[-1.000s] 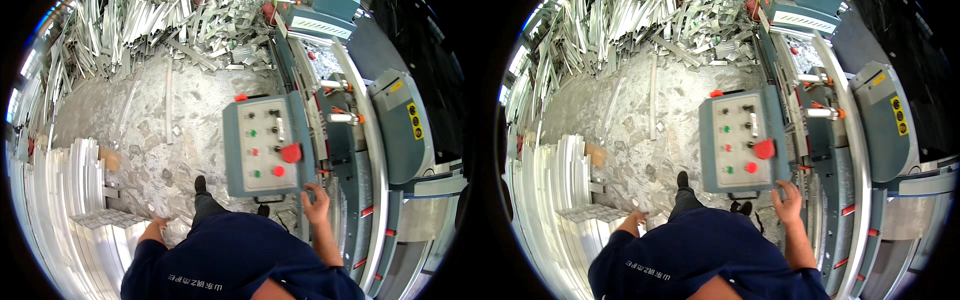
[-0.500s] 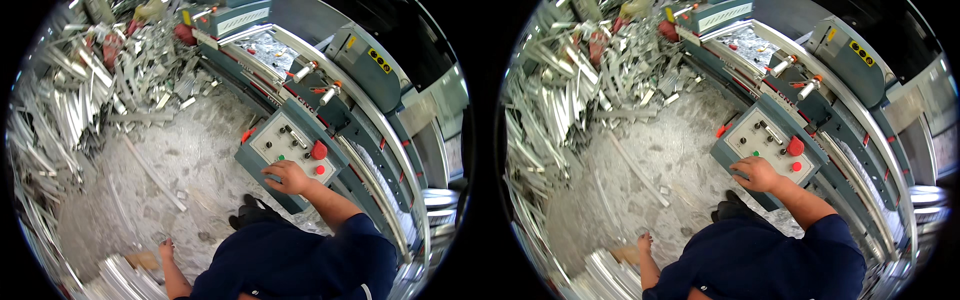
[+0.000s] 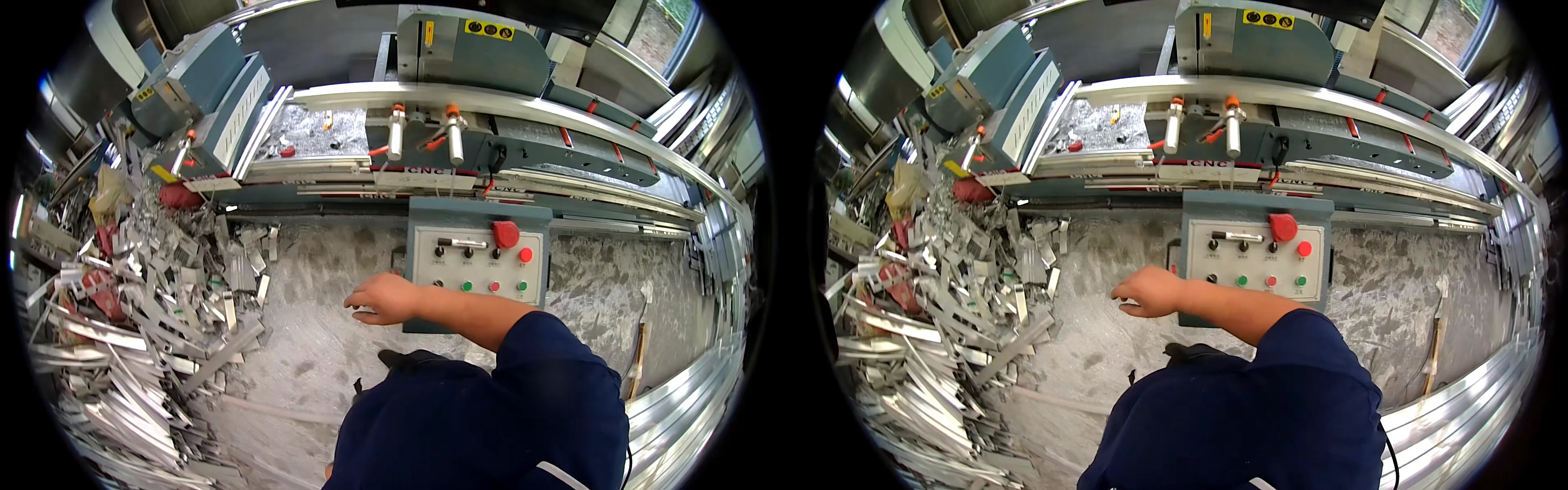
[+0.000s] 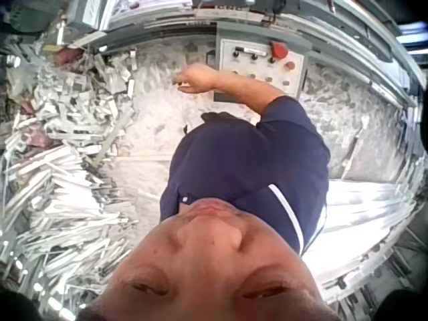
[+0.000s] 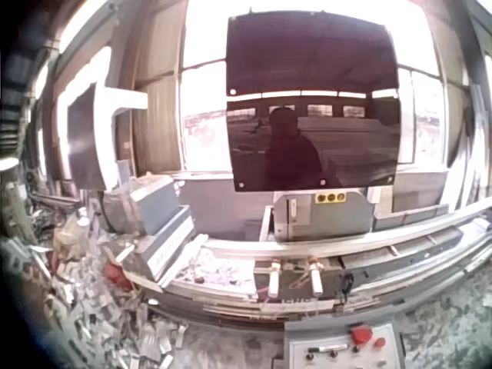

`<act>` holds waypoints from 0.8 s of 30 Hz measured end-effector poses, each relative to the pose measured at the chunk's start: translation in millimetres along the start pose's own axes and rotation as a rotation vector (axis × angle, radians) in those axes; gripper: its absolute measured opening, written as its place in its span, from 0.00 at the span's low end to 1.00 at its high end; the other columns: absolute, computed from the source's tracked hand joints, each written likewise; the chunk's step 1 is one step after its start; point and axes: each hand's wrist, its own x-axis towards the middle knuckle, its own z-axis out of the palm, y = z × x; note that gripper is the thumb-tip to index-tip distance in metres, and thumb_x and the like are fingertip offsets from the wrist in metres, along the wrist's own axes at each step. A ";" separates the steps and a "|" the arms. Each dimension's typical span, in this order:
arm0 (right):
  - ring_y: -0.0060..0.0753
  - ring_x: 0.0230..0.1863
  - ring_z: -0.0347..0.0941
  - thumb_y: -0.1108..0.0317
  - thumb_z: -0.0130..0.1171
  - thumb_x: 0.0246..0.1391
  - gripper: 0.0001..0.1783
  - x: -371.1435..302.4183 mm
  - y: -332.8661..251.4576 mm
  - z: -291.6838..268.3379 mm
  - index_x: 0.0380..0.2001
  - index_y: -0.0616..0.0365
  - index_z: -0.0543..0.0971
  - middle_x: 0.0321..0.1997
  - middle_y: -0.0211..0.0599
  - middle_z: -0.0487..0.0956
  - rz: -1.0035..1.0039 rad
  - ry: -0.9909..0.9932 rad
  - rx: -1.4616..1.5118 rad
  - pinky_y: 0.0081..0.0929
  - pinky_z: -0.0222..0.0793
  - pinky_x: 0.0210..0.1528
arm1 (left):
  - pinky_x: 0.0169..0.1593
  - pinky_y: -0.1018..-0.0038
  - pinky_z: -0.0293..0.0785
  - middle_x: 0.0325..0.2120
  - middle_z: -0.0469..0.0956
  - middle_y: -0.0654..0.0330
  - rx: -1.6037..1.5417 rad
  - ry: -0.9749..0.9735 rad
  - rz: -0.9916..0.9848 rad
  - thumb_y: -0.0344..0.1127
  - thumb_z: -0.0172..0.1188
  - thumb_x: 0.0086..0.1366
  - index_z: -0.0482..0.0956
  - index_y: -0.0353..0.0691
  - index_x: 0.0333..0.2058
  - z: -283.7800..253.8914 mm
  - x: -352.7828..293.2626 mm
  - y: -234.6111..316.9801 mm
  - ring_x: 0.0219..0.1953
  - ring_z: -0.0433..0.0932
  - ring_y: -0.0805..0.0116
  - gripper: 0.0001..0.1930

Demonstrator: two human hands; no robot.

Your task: The person loads long metal profiles into a cutting machine, secures them, and operates the saw to cut the pieces. After each cut, the person removes the cut profile and repeats the process with additional pieces.

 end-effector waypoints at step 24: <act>0.33 0.42 0.79 0.58 0.64 0.58 0.31 214.7 134.2 -1.4 0.60 0.62 0.70 0.43 0.39 0.82 1.018 0.854 0.441 0.30 0.74 0.46 | 0.40 0.74 0.75 0.33 0.82 0.57 0.179 -0.083 0.826 0.42 0.62 0.65 0.79 0.28 0.44 -277.7 397.6 671.4 0.34 0.79 0.70 0.19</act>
